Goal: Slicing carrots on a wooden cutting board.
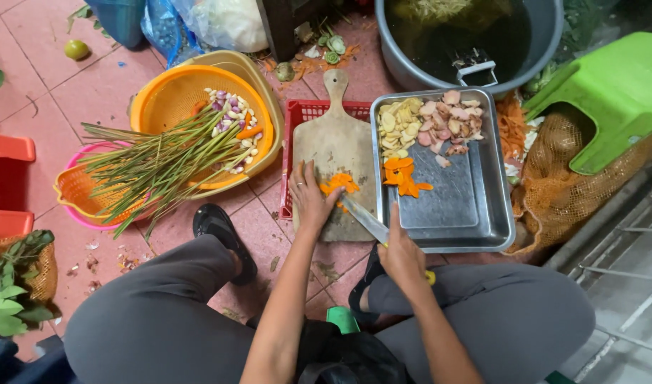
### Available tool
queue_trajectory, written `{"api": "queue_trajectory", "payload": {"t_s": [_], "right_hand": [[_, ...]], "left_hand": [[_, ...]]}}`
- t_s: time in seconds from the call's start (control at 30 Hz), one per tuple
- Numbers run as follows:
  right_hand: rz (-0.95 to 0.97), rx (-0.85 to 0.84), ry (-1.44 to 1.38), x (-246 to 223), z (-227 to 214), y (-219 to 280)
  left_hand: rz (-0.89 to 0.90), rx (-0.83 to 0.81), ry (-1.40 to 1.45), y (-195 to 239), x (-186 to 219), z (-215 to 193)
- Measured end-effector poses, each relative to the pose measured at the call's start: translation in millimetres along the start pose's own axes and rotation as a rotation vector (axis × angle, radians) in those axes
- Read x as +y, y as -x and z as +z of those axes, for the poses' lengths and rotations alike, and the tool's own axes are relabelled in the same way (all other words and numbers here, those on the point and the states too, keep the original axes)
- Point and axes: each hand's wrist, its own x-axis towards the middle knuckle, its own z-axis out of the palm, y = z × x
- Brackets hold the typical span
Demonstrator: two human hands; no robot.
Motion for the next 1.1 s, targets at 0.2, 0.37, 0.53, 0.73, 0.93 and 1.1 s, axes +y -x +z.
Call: {"api": "queue_trajectory", "payload": {"t_s": [0.2, 0.37, 0.53, 0.73, 0.93, 1.1], "right_hand": [[0.154, -0.079, 0.004, 13, -13, -19], [0.087, -0.092, -0.059, 29, 35, -32], [0.004, -0.095, -0.106, 25, 21, -19], [0.082, -0.013, -0.119, 40, -28, -16], [0.004, 0.010, -0.472, 46, -88, -12], [0.096, 0.129, -0.845, 78, -126, -22]], "left_hand": [[-0.026, -0.071, 0.051, 15, -49, 37], [0.049, -0.257, 0.083, 9, -10, 4], [0.205, -0.329, 0.113, 8, 3, -1], [0.290, -0.306, 0.074, 10, 2, 10], [0.289, -0.231, 0.013, 22, -8, 27], [0.325, -0.144, -0.086, 15, -1, 30]]}}
